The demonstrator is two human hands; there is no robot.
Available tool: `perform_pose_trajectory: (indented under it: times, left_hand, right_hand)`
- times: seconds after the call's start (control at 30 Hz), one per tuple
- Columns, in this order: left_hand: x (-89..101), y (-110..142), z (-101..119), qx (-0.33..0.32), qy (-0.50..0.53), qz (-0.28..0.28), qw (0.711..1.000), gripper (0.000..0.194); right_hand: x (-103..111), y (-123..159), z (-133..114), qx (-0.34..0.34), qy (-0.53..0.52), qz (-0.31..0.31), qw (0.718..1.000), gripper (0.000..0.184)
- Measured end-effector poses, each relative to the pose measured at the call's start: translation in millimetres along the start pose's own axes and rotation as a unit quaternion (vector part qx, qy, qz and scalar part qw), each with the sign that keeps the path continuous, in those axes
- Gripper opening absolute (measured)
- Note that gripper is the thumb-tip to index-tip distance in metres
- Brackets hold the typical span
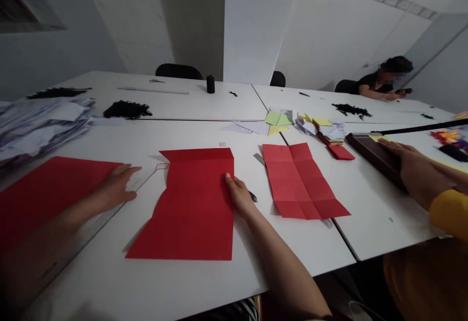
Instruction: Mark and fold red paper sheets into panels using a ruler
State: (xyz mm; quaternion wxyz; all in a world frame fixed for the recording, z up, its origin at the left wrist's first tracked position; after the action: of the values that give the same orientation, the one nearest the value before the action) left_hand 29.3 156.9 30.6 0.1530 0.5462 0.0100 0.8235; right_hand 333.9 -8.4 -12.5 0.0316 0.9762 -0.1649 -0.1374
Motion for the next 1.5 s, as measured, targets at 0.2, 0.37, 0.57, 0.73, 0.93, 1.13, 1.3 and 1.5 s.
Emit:
perform_pose_trajectory:
  times: [0.2,0.37,0.57,0.73,0.93,1.13,1.3,1.5]
  left_hand:
    - [3.4,-2.8,0.0,-0.005,0.041,-0.047,0.998,0.074]
    - [53.6,12.7,16.7,0.014,0.214,-0.005,0.977,0.091]
    - [59.6,51.5,92.8,-0.05,0.314,-0.021,0.948,0.064]
    - [-29.6,51.2,127.2,-0.09,0.304,-0.118,0.941,0.053]
    - [-61.3,38.1,107.2,-0.14,0.087,-0.032,0.986,0.065]
    - [-55.2,57.9,111.2,-0.226,-0.025,0.021,0.974,0.052]
    - [-75.3,74.1,117.7,-0.288,-0.091,-0.014,0.953,0.054]
    - [-73.3,79.4,106.7,-0.279,-0.087,0.01,0.956,0.057]
  right_hand:
    - [-0.4,1.3,-6.4,0.014,-0.011,0.0,1.0,0.043]
    - [-4.8,2.9,-6.1,0.008,-0.006,-0.019,1.0,0.039]
    - [-18.1,7.6,-9.1,0.047,0.013,-0.065,0.997,0.036]
    - [-15.4,8.0,-11.2,0.084,0.08,-0.047,0.992,0.042]
    - [-7.4,4.3,-15.9,0.137,0.232,-0.021,0.963,0.06]
    - [-5.2,7.5,-25.6,0.202,0.403,0.004,0.892,0.063]
    - [-14.2,11.6,-31.3,0.265,0.533,0.004,0.804,0.041]
    - [-35.1,18.8,-24.1,0.298,0.6,-0.033,0.742,0.039]
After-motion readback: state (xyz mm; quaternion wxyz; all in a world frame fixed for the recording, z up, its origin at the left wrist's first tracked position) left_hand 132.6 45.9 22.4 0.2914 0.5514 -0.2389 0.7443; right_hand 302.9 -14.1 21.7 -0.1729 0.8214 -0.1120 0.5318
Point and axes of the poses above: each hand's wrist, its own y-axis away from the middle knuckle, its own x-axis out of the back of the hand, z = x × y, the point moved 9 cm from there along -y, towards the middle knuckle, and after that the axes turned 9 degrees about x, right-handed, at the moved point
